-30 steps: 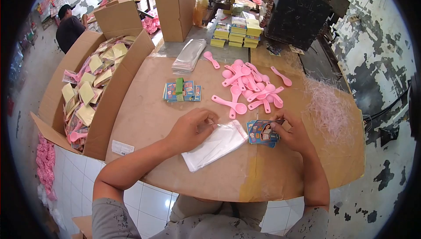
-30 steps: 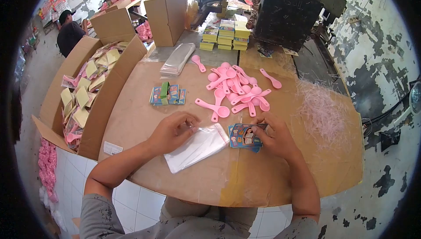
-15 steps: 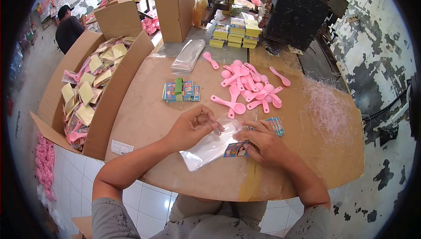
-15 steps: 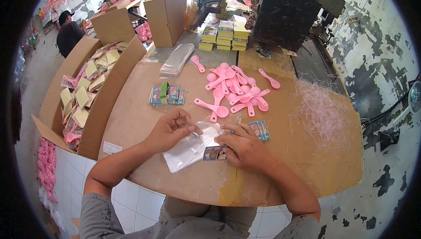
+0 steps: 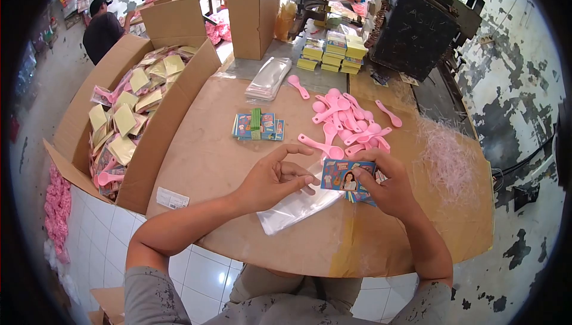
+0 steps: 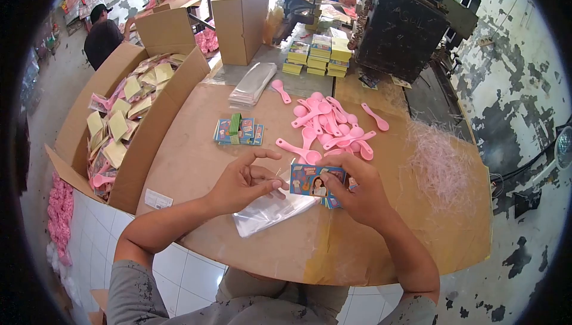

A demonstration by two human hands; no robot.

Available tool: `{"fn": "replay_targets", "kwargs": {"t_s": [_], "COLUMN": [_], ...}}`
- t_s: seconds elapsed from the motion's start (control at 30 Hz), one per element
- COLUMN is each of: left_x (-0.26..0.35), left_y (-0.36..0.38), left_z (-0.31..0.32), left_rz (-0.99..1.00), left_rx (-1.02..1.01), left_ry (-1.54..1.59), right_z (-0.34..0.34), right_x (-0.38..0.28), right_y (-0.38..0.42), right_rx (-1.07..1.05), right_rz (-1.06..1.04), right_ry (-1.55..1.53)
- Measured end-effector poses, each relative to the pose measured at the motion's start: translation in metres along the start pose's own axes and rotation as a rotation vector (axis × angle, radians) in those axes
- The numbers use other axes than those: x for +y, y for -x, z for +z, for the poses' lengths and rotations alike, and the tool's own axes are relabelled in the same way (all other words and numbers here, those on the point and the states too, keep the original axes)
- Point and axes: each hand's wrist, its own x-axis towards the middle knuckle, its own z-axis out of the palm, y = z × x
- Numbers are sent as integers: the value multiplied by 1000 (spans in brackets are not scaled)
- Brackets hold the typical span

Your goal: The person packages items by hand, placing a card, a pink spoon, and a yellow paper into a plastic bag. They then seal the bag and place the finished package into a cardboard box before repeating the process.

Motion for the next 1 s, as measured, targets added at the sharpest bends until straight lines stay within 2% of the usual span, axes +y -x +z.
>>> {"fn": "replay_targets", "kwargs": {"t_s": [0.13, 0.27, 0.33, 0.43, 0.53, 0.57, 0.67, 0.77, 0.87, 1.0], "left_x": [-5, 3, -7, -11, -12, -11, -2, -8, -18, -12], "left_y": [2, 4, 3, 0, 1, 1, 1, -2, -4, -2], "left_z": [0, 4, 4, 3, 1, 2, 6, 2, 3, 5], "left_rz": [17, -52, -21, 46, 11, -20, -66, -47, 6, -43], "left_rx": [-65, -122, -84, -39, -36, -41, -24, -32, -30, -50], "left_ry": [-55, -218, -170, -84, -79, -93, -114, -77, -48, -33], "right_z": [0, 27, 34, 43, 29, 26, 8, -17, -11, -3], "right_x": [0, -3, 0, 22, 9, 6, 39, 75, 78, 87], "right_y": [-13, -9, -8, 1, -1, -4, -13, -34, -33, -31], "right_rx": [-180, -77, 10, 101, -231, -350, -125, 5, -47, -25], "right_rz": [-149, 68, 200, 220, -48, -11, 30, -142, -213, -174], "right_ry": [165, -90, -284, -440, -81, -150, 92, 597, 773, 772]}}
